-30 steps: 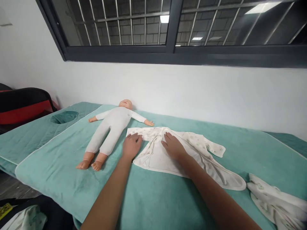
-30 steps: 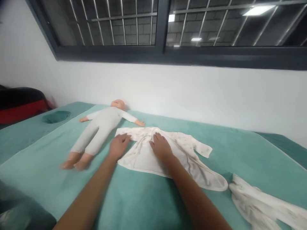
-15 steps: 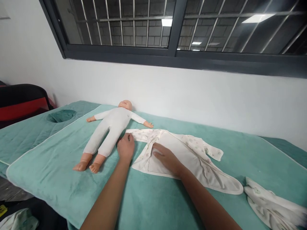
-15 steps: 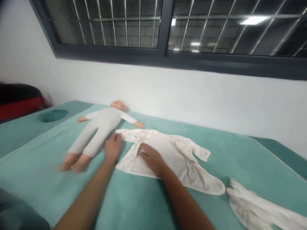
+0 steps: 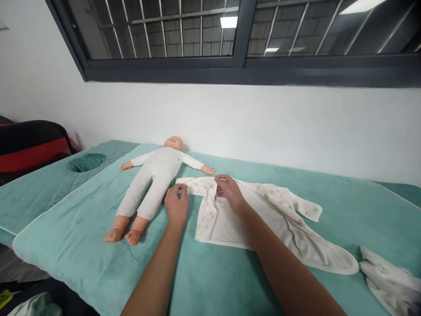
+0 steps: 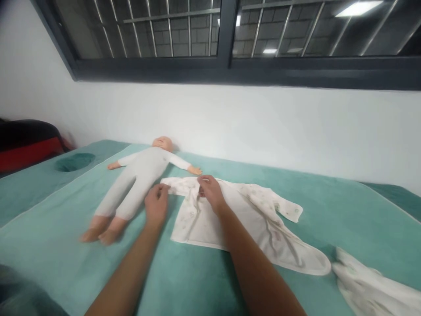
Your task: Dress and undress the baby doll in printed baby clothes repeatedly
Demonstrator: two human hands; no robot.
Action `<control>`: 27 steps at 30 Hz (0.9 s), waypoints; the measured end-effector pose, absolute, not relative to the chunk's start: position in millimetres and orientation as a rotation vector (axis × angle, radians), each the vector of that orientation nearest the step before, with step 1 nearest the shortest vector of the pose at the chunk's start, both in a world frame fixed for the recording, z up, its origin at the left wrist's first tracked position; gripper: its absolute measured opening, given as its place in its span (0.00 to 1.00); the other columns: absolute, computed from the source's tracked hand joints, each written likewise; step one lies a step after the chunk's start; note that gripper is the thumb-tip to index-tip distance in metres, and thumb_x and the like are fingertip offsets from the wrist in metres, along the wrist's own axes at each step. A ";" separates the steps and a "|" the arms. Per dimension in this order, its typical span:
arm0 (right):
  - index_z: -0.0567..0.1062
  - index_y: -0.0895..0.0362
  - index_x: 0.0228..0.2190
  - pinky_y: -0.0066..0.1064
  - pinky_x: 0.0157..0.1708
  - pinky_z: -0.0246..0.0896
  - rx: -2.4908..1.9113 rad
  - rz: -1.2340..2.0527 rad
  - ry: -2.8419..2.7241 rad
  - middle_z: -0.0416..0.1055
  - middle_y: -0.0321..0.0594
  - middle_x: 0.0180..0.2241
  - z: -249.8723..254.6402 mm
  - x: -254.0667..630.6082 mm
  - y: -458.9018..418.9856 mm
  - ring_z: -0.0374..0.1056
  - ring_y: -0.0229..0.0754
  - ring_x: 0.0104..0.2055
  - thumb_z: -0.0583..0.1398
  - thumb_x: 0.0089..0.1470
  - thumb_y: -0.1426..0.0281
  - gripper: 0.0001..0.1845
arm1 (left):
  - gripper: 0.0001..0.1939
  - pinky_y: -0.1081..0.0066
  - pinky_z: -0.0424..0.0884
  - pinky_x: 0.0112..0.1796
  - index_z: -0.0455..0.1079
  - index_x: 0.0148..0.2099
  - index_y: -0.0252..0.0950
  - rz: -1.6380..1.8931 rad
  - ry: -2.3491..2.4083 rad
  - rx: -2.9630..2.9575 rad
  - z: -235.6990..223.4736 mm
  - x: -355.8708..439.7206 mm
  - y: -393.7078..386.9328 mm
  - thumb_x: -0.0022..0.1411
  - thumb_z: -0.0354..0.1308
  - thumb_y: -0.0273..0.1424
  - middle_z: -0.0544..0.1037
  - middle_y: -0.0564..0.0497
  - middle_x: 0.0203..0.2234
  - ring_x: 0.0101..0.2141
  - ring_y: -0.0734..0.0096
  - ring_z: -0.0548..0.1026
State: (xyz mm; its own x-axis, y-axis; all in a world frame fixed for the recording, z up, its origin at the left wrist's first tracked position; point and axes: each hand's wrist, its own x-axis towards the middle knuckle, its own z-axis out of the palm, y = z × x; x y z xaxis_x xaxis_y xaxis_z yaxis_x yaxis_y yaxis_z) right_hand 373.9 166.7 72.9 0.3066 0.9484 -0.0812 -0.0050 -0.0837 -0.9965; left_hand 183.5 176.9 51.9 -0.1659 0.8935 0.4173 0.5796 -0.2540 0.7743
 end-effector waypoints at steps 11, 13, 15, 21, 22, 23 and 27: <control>0.75 0.54 0.35 0.26 0.20 0.52 -1.311 1.016 -0.915 0.63 0.29 0.20 67.6 384.1 157.1 0.57 0.34 0.21 0.60 0.42 0.66 0.14 | 0.23 0.59 0.64 0.49 0.66 0.54 0.42 0.892 1.135 2.606 45.5 187.2 68.0 0.55 0.56 0.24 0.70 0.47 0.53 0.52 0.58 0.66; 0.76 0.55 0.34 0.26 0.21 0.52 -1.303 1.014 -0.873 0.63 0.30 0.20 66.8 388.4 157.1 0.57 0.34 0.21 0.58 0.41 0.67 0.14 | 0.24 0.58 0.64 0.48 0.67 0.52 0.41 0.869 1.205 2.648 44.4 190.2 63.0 0.53 0.52 0.20 0.71 0.47 0.51 0.50 0.58 0.67; 0.76 0.55 0.33 0.26 0.21 0.52 -1.288 1.012 -0.842 0.63 0.30 0.20 65.6 391.1 156.6 0.56 0.34 0.21 0.57 0.41 0.67 0.14 | 0.21 0.59 0.65 0.44 0.68 0.50 0.39 0.889 1.269 2.668 43.2 191.8 62.5 0.55 0.51 0.20 0.74 0.46 0.47 0.47 0.59 0.69; 0.74 0.57 0.32 0.25 0.20 0.52 -1.244 1.027 -0.839 0.63 0.31 0.20 67.9 392.6 155.3 0.58 0.34 0.21 0.58 0.42 0.66 0.13 | 0.10 0.65 0.68 0.36 0.71 0.41 0.38 1.182 1.353 2.279 39.8 188.2 62.6 0.65 0.48 0.32 0.77 0.48 0.32 0.34 0.64 0.73; 0.74 0.57 0.34 0.25 0.21 0.55 -1.230 1.033 -0.856 0.64 0.32 0.21 69.1 392.0 155.3 0.60 0.34 0.22 0.58 0.43 0.65 0.14 | 0.12 0.67 0.69 0.34 0.71 0.41 0.37 1.235 1.382 2.099 40.9 187.4 62.5 0.66 0.48 0.36 0.77 0.49 0.32 0.33 0.65 0.74; 0.73 0.57 0.35 0.26 0.23 0.58 -1.212 1.040 -0.881 0.65 0.32 0.22 70.1 391.1 155.4 0.62 0.35 0.23 0.58 0.44 0.64 0.15 | 0.14 0.68 0.69 0.33 0.70 0.41 0.36 1.284 1.421 1.909 42.7 186.9 62.7 0.65 0.49 0.39 0.76 0.49 0.31 0.31 0.66 0.74; 0.71 0.54 0.45 0.29 0.35 0.65 -1.160 1.043 -1.082 0.73 0.39 0.36 68.4 384.0 159.1 0.70 0.39 0.37 0.58 0.50 0.60 0.21 | 0.22 0.72 0.66 0.24 0.68 0.45 0.34 1.392 1.547 1.365 51.6 188.3 65.2 0.61 0.51 0.48 0.70 0.55 0.22 0.23 0.71 0.69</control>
State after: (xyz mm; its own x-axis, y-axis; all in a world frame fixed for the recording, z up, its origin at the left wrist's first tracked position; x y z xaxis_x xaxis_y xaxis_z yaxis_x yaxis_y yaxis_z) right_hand 384.0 159.1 68.4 0.1715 0.9805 0.0956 -0.0595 0.1072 -0.9925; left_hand 188.3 65.2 51.6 -0.2544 0.9515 0.1731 0.2721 -0.1013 0.9569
